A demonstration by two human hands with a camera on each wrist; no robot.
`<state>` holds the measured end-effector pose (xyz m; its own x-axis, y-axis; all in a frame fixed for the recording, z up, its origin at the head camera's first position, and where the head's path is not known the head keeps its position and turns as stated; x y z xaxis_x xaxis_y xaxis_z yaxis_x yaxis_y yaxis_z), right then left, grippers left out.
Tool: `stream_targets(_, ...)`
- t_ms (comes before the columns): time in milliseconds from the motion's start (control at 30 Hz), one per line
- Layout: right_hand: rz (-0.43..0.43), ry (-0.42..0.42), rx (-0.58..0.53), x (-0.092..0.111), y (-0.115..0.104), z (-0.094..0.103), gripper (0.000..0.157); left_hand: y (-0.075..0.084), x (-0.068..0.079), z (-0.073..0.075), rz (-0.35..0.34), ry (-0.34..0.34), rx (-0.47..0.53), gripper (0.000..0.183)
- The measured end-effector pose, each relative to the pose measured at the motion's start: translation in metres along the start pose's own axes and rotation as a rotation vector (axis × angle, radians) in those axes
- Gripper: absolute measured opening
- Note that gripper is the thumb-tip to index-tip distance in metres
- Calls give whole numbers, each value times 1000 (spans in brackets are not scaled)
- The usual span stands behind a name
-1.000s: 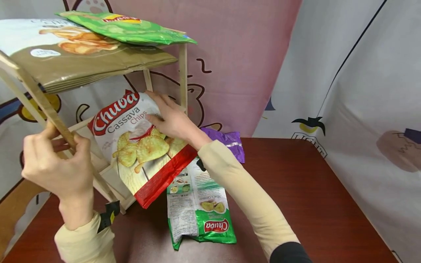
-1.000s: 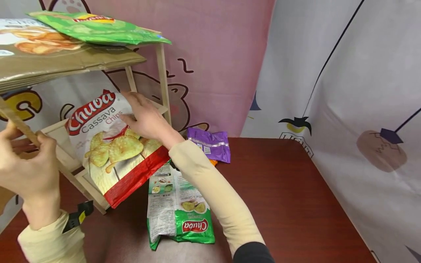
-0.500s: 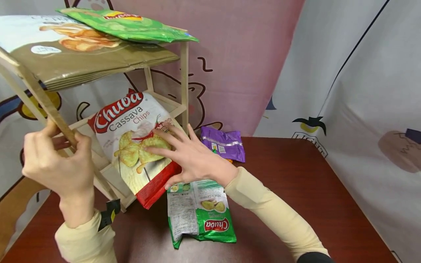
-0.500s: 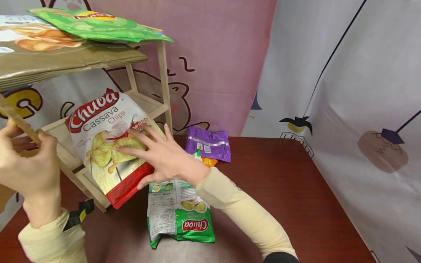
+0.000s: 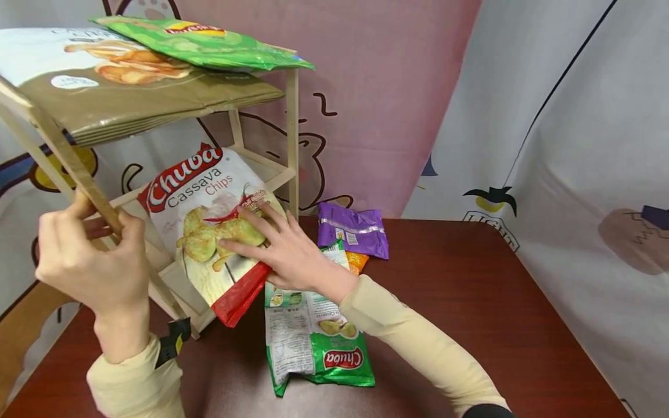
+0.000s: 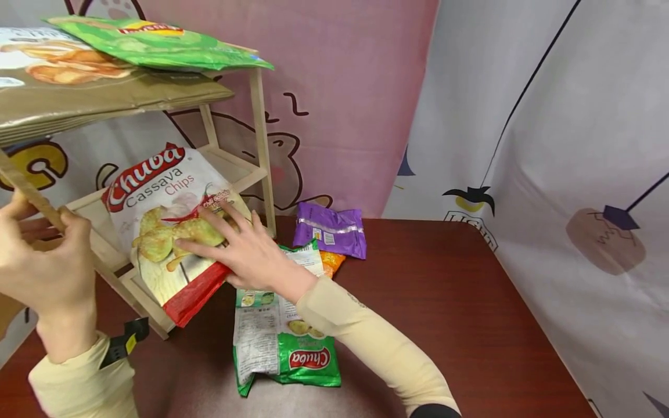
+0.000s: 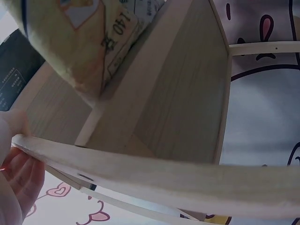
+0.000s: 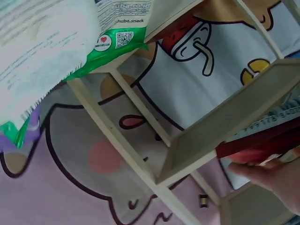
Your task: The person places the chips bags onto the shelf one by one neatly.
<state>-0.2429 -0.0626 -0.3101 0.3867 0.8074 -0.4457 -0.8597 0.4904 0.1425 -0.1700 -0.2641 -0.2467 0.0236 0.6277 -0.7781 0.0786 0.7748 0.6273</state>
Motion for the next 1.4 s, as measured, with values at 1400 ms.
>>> stream_targets(1400, 199, 234, 342, -43, -31, 9, 33, -1, -1, 0, -3, -28, 12, 27)
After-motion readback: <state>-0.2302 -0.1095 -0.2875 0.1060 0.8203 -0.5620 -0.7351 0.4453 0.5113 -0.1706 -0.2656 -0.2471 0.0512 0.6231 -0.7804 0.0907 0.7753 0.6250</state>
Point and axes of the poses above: each hand's wrist, its own x-axis away from the middle knuckle, its own z-axis out of the back of the hand, y = z × x, the point moved 10 cm from there along -x, towards the middle knuckle, and after that the axes turned 12 degrees about -x, right-handed, at the moved point
